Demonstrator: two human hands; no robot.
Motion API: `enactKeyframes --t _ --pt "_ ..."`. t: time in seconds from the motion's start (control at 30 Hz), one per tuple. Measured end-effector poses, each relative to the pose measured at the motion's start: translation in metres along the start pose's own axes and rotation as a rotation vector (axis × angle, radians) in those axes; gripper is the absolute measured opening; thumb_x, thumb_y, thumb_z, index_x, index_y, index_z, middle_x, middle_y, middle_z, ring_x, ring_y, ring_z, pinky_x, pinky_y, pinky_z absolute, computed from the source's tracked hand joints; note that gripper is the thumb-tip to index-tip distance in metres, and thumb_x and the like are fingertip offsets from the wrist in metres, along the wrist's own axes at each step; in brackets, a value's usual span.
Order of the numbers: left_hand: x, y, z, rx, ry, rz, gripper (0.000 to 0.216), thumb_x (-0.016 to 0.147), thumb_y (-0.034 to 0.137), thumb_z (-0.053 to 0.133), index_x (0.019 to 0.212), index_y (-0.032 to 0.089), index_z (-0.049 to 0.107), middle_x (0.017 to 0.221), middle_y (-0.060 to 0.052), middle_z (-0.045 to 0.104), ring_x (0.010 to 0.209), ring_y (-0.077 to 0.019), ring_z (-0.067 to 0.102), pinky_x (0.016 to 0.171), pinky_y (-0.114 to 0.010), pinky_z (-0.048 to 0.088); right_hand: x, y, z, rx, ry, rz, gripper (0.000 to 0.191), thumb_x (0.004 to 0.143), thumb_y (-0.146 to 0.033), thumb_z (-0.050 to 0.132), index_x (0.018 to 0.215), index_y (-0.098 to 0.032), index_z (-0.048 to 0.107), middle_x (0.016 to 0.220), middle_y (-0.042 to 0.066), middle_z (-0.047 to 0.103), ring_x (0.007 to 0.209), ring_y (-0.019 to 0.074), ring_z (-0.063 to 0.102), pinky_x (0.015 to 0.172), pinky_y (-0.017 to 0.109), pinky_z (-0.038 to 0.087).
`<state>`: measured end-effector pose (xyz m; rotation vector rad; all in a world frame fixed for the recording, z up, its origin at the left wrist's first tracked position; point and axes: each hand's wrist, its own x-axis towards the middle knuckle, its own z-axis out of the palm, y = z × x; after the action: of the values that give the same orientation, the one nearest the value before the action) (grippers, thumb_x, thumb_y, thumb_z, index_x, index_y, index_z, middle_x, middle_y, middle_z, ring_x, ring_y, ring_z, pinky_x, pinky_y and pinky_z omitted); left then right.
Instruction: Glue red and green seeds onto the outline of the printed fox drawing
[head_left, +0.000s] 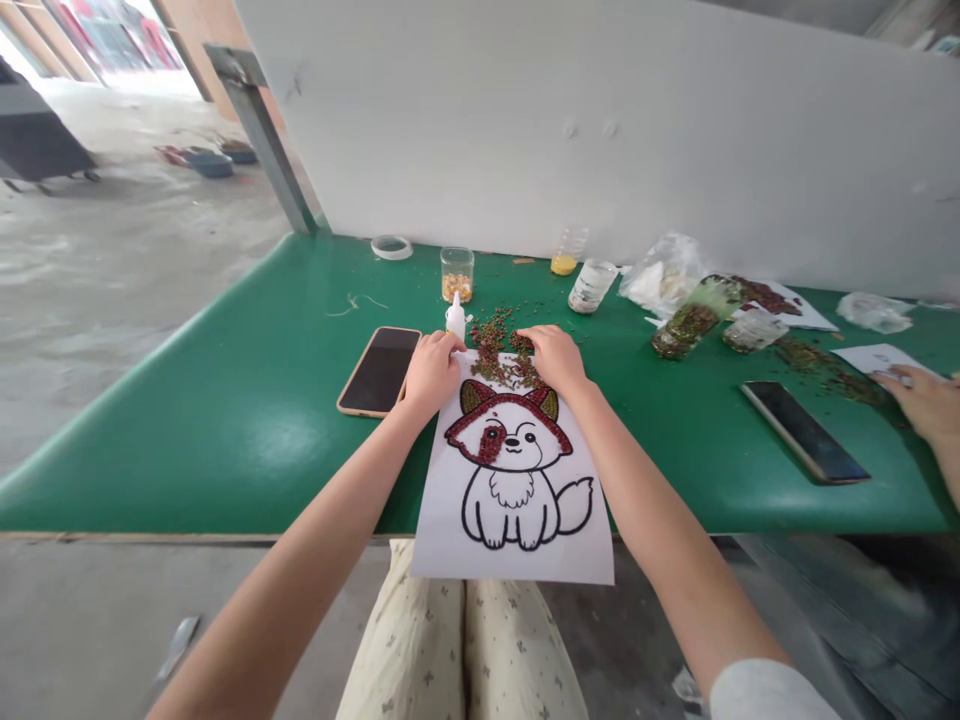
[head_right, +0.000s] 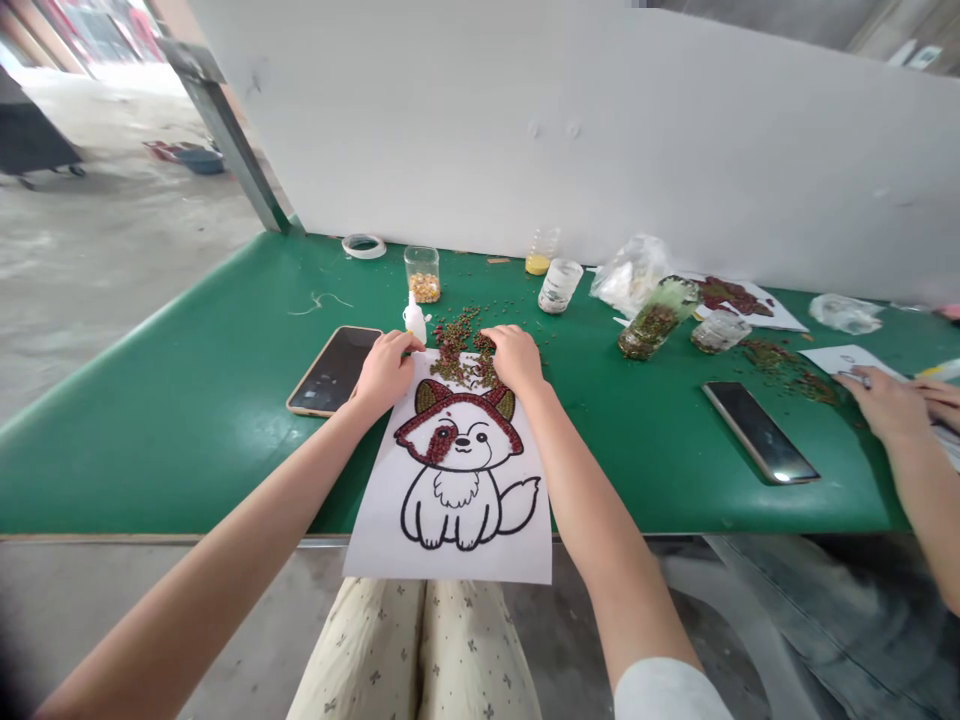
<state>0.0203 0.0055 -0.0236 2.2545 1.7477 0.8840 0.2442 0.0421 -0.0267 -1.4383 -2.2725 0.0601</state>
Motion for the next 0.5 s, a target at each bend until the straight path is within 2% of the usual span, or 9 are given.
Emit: enactKeyframes --t 0.1,0.27,0.37,0.5 --pt "0.0 0.001 0.0 0.011 0.003 -0.01 0.026 0.073 0.007 0.041 0.085 0.02 0.059 0.096 -0.007 0.063 0.096 -0.024 0.055 0.092 -0.038 0.042 0.0 0.0 0.001 0.005 -0.015 0.017 0.05 0.079 0.001 0.035 0.119 -0.012 0.063 0.119 0.011 0.065 0.11 0.0264 0.054 0.095 0.04 0.043" --pt "0.0 0.001 0.0 0.019 0.003 -0.013 0.027 0.072 0.007 0.041 0.087 0.02 0.059 0.097 -0.007 0.063 0.096 -0.0241 0.054 0.091 -0.038 0.042 0.001 0.003 0.008 0.116 -0.009 0.093 0.058 0.081 -0.001 0.033 0.136 -0.008 0.048 0.133 0.015 0.056 0.121 0.0262 0.05 0.101 0.041 0.042" --pt "0.0 0.001 0.0 0.014 -0.001 -0.01 0.028 0.072 0.007 0.041 0.087 0.02 0.06 0.097 -0.007 0.063 0.096 -0.0243 0.054 0.091 -0.038 0.042 0.002 0.006 0.014 0.26 -0.015 0.118 0.055 0.083 -0.003 0.031 0.134 -0.012 0.049 0.13 0.011 0.059 0.12 0.0231 0.053 0.101 0.04 0.043" --pt "0.001 0.0 0.0 0.01 -0.007 -0.01 0.028 0.072 0.007 0.042 0.088 0.019 0.061 0.096 -0.008 0.063 0.097 -0.0253 0.054 0.091 -0.039 0.043 0.003 0.004 0.015 0.417 -0.013 0.05 0.053 0.083 -0.002 0.031 0.128 -0.018 0.053 0.121 0.006 0.065 0.116 0.0201 0.057 0.101 0.04 0.043"
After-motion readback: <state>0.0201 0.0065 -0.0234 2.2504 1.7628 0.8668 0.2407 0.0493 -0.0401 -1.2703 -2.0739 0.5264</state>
